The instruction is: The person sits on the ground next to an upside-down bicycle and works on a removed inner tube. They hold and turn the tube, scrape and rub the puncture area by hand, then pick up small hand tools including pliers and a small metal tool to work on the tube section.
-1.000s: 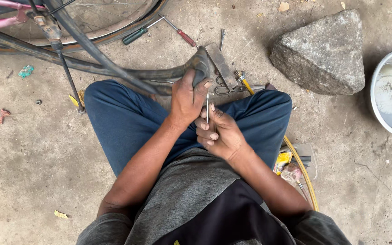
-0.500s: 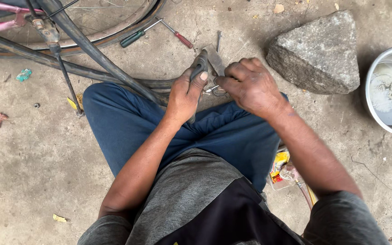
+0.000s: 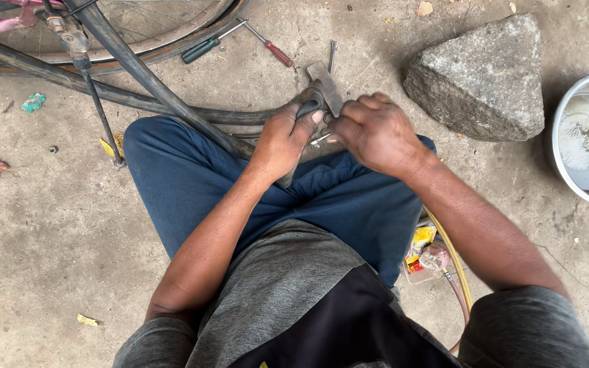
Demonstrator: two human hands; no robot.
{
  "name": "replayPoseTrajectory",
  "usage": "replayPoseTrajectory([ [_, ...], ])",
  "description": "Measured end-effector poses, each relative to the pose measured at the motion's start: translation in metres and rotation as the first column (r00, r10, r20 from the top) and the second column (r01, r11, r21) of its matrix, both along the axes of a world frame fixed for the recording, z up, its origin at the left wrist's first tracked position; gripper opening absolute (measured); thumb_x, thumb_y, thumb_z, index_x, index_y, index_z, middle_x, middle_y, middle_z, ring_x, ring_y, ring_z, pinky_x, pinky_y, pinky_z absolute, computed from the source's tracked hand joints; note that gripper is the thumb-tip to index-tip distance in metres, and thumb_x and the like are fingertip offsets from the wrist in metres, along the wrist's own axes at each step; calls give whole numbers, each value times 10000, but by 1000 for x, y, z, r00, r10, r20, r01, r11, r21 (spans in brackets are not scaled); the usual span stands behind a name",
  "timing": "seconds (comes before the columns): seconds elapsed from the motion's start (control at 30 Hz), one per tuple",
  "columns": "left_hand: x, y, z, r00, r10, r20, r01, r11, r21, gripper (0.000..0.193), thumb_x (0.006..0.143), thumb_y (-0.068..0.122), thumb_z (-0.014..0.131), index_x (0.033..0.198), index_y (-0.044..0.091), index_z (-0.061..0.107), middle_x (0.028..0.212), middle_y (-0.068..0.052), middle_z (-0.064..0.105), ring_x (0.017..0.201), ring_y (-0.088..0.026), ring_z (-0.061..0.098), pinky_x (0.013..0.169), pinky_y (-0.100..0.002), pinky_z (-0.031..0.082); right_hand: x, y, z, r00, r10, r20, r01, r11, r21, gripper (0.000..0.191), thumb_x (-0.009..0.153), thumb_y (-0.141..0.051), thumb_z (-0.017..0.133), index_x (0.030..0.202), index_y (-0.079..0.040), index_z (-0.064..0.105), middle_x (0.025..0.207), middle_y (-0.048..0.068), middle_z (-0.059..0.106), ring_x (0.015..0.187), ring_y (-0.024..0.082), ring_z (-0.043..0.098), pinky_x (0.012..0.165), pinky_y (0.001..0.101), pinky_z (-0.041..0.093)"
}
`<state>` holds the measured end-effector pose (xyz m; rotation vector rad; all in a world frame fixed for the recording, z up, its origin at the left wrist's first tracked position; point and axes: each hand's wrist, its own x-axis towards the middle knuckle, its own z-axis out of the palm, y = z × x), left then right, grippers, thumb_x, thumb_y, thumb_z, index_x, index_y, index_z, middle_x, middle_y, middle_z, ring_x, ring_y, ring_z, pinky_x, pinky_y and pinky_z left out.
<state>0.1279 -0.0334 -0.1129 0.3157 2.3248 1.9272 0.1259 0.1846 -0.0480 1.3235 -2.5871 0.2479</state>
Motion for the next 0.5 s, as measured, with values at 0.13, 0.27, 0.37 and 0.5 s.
replayPoseTrajectory([
  [0.13, 9, 6, -7, 995, 30, 94, -47, 980, 193, 366, 1025, 361, 610, 1162, 22, 634, 755, -89, 634, 625, -197, 595, 579, -374, 505, 24, -19, -48, 604, 40, 796, 508, 750, -423, 150, 1041, -220, 643, 980, -86, 666, 821, 8, 617, 724, 156, 588, 656, 279, 509],
  [0.27, 6, 10, -17, 927, 132, -352, -95, 988, 119, 389, 1091, 368, 628, 1149, -17, 623, 863, -141, 670, 770, -278, 670, 664, -384, 529, 84, -50, -95, -159, 973, 167, 979, 176, -98, 297, 1067, -321, 621, 971, -41, 646, 741, 59, 559, 552, 131, 475, 521, 277, 392],
  [0.37, 4, 9, -20, 944, 122, -307, -106, 992, 67, 400, 1074, 376, 641, 1144, -18, 633, 811, -138, 640, 712, -240, 636, 641, -368, 504, 87, -52, -120, -11, 898, 439, 976, 104, -189, 274, 1004, -328, 628, 968, -59, 661, 696, 51, 563, 552, 144, 485, 523, 298, 417],
  [0.5, 2, 8, -15, 991, 134, 23, -132, 901, 413, 417, 1048, 397, 577, 1182, 5, 623, 851, -41, 644, 652, -104, 566, 575, -280, 481, 64, -34, -119, 167, 714, 680, 929, 117, -352, 294, 1045, -311, 635, 966, -30, 671, 780, 65, 615, 619, 166, 544, 599, 322, 477],
])
